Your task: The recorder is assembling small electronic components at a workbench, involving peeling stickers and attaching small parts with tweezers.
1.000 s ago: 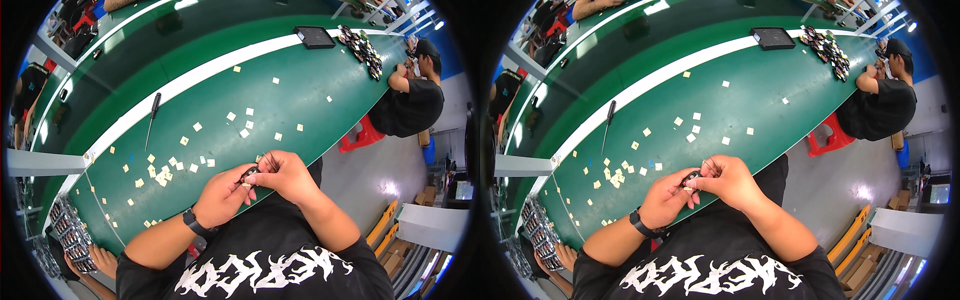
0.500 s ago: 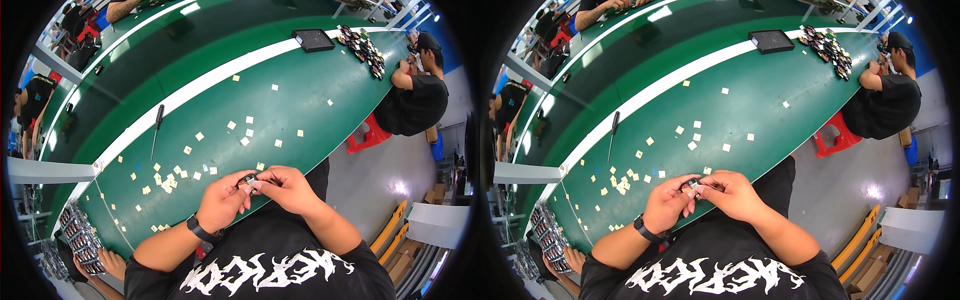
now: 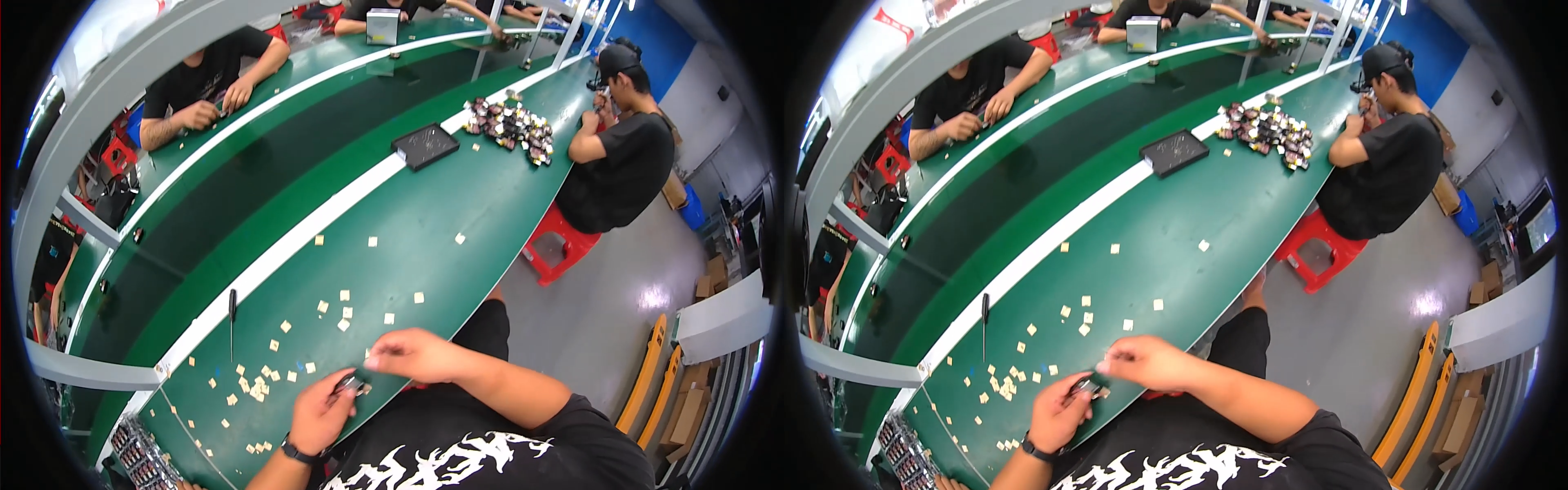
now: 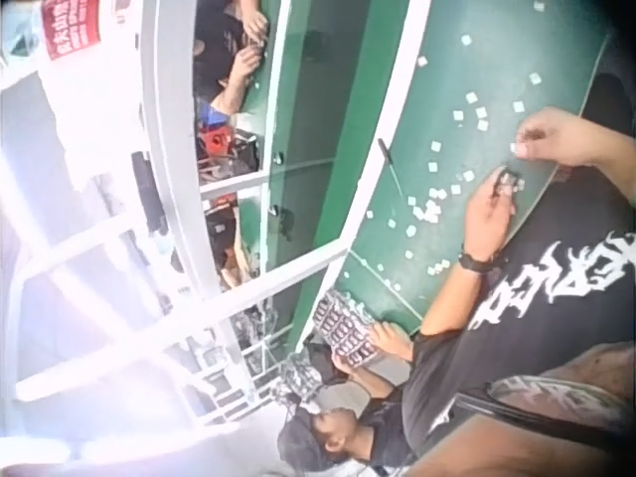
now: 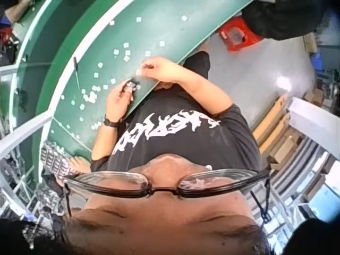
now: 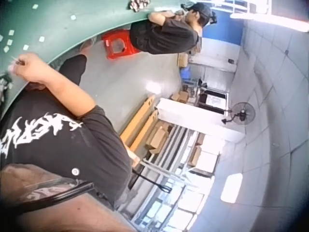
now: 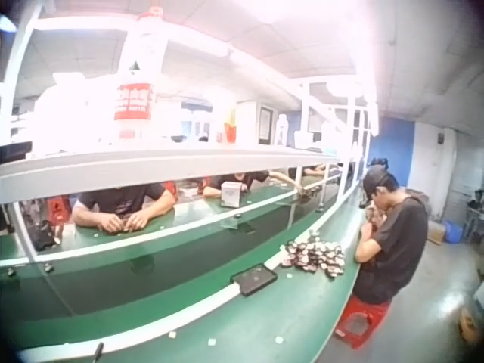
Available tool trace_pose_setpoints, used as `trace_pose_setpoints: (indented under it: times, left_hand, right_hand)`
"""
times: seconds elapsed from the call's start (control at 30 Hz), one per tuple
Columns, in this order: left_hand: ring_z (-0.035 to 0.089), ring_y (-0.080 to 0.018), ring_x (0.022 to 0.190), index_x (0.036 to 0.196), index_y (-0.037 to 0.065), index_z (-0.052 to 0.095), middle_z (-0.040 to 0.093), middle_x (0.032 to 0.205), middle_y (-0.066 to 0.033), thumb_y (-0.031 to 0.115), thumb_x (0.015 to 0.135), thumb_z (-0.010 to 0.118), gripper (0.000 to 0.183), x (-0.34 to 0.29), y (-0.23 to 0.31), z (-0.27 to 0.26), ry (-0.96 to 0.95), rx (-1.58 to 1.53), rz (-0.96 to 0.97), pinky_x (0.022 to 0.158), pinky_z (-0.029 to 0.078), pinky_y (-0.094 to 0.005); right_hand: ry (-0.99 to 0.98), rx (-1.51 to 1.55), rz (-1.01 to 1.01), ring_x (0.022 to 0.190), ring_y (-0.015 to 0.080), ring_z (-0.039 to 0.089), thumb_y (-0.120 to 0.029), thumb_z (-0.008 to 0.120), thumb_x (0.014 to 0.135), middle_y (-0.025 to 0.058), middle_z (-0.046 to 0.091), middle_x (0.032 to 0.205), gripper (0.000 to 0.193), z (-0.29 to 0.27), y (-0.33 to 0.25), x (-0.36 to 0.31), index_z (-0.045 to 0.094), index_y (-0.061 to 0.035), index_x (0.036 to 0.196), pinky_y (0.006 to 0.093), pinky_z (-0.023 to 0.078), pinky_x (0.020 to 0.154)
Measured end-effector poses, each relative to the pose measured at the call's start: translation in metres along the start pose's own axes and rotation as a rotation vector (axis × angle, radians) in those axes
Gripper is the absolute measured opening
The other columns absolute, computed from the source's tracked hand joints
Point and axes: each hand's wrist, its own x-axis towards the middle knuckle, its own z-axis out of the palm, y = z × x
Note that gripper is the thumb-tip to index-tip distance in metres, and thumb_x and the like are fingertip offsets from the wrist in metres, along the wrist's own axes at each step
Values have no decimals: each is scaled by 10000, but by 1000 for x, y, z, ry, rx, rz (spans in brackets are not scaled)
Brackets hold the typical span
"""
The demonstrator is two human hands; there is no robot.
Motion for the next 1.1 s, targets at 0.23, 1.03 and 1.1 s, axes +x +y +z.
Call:
trace_pose_setpoints:
  times: [0.23, 1.03, 1.1]
  left_hand:
    - [648, -135, 752, 1217, -14, 652, 715, 1054, -119, 74, 941, 666, 290, -93, -51, -146, 1005, 478, 148, 615, 514, -236]
    - [674, -377, 913, 1147, -25, 693, 712, 1001, -235, 334, 960, 651, 408, -167, -28, -170, 1567, 1333, -371, 857, 538, -453]
    - [670, -381, 931, 1149, -27, 693, 708, 1016, -237, 327, 961, 653, 404, -142, -53, -166, 1589, 1304, -357, 864, 537, -455]
  right_hand:
    - [1294, -519, -173, 673, 152, 622, -210, 708, 910, 95, 674, 717, 247, -252, 7, -1, 723, 21, 998, 349, 510, 634]
    - [1710, -686, 262, 1045, 410, 678, -406, 738, 860, 214, 630, 1178, 498, -417, -3, 48, 609, -20, 1147, 503, 555, 887]
    - [1688, -719, 172, 1025, 400, 678, -386, 755, 842, 206, 645, 1143, 470, -408, -13, 73, 622, -23, 1110, 499, 549, 879]
